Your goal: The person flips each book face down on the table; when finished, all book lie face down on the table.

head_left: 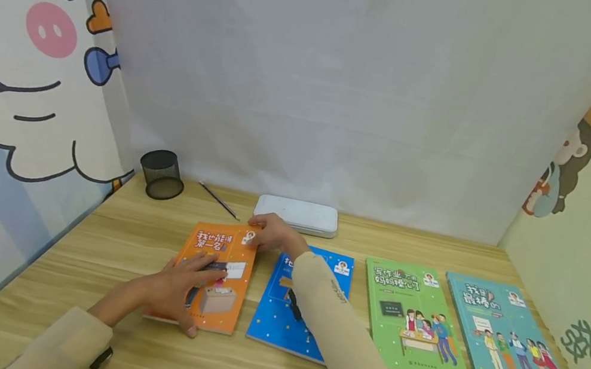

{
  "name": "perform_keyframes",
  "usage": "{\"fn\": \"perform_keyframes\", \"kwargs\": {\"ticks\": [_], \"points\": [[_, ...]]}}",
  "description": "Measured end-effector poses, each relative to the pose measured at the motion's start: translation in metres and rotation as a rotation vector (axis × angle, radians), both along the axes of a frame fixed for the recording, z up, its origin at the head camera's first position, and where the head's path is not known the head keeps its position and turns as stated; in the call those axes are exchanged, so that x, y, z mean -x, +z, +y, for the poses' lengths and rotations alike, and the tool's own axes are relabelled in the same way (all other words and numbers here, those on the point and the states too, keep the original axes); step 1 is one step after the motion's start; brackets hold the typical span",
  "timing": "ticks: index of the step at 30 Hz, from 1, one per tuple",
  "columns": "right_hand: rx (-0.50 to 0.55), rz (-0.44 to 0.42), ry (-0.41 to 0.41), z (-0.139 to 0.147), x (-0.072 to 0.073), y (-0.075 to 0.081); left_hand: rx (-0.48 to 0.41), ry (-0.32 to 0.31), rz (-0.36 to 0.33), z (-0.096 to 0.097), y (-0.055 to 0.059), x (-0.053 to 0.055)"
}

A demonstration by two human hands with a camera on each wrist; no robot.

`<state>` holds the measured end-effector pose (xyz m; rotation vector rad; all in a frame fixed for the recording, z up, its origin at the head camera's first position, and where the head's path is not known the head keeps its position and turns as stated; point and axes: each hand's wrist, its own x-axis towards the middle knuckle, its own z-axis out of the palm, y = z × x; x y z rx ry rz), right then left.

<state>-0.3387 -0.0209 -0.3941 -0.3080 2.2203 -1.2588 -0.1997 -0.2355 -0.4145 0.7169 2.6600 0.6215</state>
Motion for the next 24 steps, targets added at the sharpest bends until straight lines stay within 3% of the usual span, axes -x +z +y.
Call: {"fn": "perform_keyframes", "kwargs": {"ticks": [6,13,18,22,24], "points": [[-0.021,0.027,0.005,0.000,0.000,-0.001,0.000,0.002,-0.004,0.000,0.000,0.000],[-0.012,-0.032,-0.044,-0.004,0.000,-0.003,0.000,-0.016,0.007,0.001,0.002,0.000],[-0.007,-0.053,-0.032,-0.004,-0.001,-0.001,-0.036,-0.035,0.002,-0.002,-0.001,0.001],[0.020,-0.066,-0.020,-0.002,-0.001,0.000,-0.052,-0.054,0.011,-0.006,-0.009,0.005],[0.039,-0.071,-0.023,-0.001,-0.001,0.000,-0.049,-0.058,0.031,-0.012,-0.022,0.011]]}}
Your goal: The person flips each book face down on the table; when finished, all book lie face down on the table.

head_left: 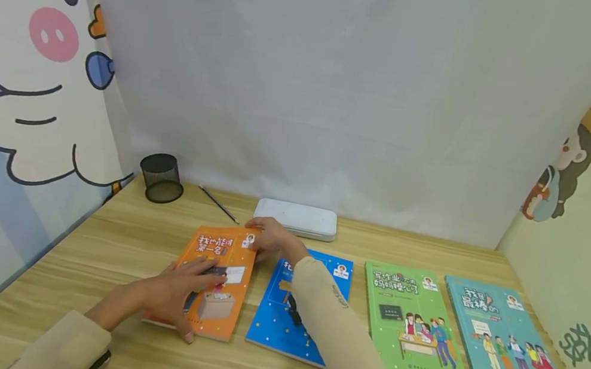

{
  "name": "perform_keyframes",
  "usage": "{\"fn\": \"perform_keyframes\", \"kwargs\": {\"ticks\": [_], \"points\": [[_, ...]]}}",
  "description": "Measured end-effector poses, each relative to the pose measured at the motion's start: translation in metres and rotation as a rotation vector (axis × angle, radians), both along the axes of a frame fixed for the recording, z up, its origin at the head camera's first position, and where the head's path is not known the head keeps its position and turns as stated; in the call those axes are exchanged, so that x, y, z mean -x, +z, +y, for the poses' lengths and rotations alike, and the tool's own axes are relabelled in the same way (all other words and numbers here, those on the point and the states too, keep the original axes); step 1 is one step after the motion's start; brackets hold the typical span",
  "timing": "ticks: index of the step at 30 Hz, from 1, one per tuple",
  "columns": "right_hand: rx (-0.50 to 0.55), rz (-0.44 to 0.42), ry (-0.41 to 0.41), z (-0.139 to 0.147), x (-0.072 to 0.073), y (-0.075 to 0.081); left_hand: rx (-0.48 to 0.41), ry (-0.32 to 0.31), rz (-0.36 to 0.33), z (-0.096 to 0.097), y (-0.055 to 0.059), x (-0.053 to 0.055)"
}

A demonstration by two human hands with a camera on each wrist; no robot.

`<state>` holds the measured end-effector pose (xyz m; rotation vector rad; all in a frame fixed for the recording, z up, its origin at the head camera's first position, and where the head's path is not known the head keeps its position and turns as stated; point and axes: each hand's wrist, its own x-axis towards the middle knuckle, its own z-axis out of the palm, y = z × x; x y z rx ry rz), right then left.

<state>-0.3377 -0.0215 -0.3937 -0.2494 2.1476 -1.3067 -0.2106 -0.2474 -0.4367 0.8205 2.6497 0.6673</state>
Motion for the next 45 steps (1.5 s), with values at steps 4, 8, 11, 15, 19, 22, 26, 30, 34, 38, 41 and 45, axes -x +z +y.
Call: {"fn": "perform_keyframes", "kwargs": {"ticks": [4,8,11,15,19,22,26,30,34,38,41,45], "points": [[0.031,-0.007,-0.016,0.003,-0.001,0.000,0.015,0.017,0.031,-0.007,-0.022,0.009],[0.047,-0.008,-0.013,0.006,-0.002,0.001,0.019,0.014,0.019,-0.002,-0.014,0.005],[0.071,-0.013,-0.008,0.008,-0.002,0.002,0.024,0.010,-0.003,0.005,0.006,-0.006],[0.091,-0.006,-0.012,0.010,-0.003,0.005,0.058,0.025,0.029,0.012,0.021,-0.016],[0.108,0.001,-0.030,0.012,-0.003,0.008,0.082,0.041,0.091,0.014,0.022,-0.017],[0.130,-0.003,-0.039,0.013,-0.004,0.011,0.075,0.043,0.117,0.015,0.021,-0.017],[0.171,-0.012,-0.041,0.017,-0.003,0.015,0.049,0.052,0.125,0.015,0.021,-0.016],[0.251,-0.041,-0.058,0.020,0.000,0.018,0.020,0.070,0.127,0.016,0.023,-0.015],[0.331,-0.049,-0.098,0.023,0.000,0.022,-0.013,0.071,0.145,0.017,0.027,-0.015],[0.386,-0.038,-0.160,0.024,-0.002,0.028,-0.046,0.067,0.183,0.017,0.028,-0.012],[0.405,-0.033,-0.187,0.025,-0.004,0.032,-0.069,0.059,0.207,0.018,0.028,-0.010],[0.426,-0.031,-0.190,0.027,-0.005,0.037,-0.104,0.043,0.228,0.021,0.029,-0.009]]}}
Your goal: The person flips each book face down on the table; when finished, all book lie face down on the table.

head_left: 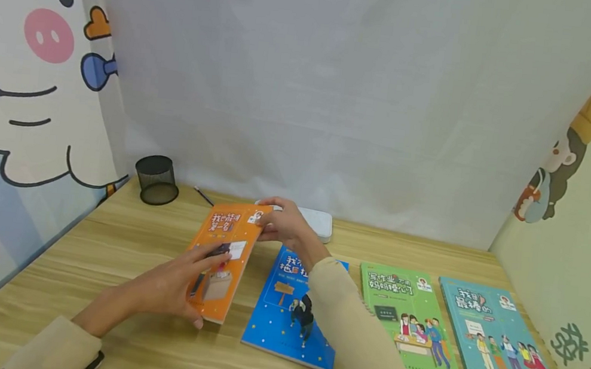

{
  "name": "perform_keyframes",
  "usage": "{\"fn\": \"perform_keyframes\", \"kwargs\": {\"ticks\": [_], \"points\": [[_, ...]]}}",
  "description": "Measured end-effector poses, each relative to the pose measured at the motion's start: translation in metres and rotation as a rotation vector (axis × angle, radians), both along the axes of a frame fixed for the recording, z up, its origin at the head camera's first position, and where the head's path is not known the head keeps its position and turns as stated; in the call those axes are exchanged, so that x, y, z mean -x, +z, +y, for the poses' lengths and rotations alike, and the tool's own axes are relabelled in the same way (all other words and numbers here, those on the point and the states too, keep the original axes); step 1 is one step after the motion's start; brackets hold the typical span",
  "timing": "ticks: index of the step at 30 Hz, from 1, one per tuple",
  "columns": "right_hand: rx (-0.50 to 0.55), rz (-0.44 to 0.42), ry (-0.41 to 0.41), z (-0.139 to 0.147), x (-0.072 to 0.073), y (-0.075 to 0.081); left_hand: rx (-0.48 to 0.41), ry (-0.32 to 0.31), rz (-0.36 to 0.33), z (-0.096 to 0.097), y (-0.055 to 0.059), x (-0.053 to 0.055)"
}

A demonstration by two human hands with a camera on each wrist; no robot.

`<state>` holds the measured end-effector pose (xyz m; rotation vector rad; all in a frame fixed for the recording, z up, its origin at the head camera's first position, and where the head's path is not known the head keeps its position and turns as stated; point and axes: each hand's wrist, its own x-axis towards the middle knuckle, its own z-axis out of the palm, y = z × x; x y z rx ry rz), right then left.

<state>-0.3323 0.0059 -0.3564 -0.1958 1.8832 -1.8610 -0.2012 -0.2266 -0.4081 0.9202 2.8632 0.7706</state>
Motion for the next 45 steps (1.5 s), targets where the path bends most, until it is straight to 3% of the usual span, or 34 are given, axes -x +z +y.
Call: {"fn": "perform_keyframes", "kwargs": {"ticks": [8,15,23,36,45], "points": [[0.029,-0.004,-0.025,0.006,0.004,0.011,-0.055,0.018,0.058,0.019,0.009,-0.003],[0.065,-0.008,-0.064,0.010,0.006,0.020,0.015,0.052,0.223,0.035,0.014,-0.006],[0.072,-0.025,-0.097,0.013,0.006,0.027,0.032,0.050,0.322,0.045,0.018,-0.008],[0.052,-0.052,-0.134,0.018,0.010,0.032,0.017,0.003,0.346,0.044,0.035,-0.011],[0.056,-0.060,-0.163,0.022,0.009,0.035,0.007,-0.028,0.368,0.040,0.043,-0.004]]}}
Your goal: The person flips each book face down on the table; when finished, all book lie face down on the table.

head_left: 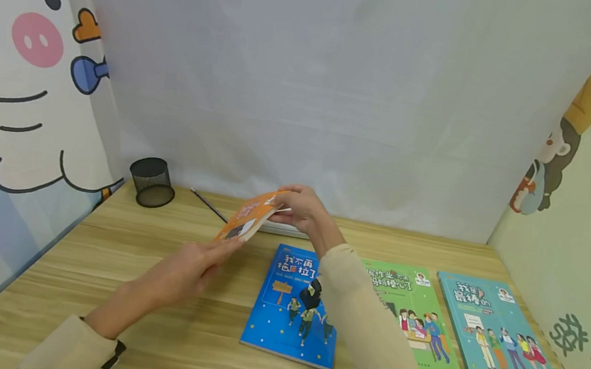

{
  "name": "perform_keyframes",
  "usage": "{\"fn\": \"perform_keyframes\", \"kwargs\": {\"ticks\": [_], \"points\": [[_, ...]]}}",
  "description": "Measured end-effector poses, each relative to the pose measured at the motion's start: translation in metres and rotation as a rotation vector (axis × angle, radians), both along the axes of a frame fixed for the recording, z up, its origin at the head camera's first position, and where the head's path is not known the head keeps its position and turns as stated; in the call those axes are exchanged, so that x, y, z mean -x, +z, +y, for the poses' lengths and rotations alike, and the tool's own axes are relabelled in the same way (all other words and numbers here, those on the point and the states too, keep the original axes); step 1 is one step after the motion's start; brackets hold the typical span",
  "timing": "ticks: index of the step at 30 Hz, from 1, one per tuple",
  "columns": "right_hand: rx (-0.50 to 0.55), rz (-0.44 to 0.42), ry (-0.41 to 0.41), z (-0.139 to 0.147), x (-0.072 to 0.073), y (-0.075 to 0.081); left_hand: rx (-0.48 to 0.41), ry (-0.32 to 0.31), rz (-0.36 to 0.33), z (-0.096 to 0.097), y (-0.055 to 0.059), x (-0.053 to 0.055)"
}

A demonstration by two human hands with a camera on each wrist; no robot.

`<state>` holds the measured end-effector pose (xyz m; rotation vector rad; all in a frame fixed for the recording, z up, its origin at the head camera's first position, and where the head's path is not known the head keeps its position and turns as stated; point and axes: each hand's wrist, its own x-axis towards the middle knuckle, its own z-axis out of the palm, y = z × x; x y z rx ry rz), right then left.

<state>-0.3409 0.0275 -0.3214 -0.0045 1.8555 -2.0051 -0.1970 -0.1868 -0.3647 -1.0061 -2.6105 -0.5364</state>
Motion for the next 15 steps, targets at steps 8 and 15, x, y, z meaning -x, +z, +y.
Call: {"fn": "perform_keyframes", "kwargs": {"ticks": [8,15], "points": [[0.048,0.003,-0.004,-0.0030,0.0011,-0.0015,-0.116,-0.044,0.038,-0.0049,0.0035,0.0057],[0.133,-0.002,-0.010,-0.0041,0.0027,-0.0031,-0.198,-0.032,0.036,-0.0074,0.0018,0.0089]]}}
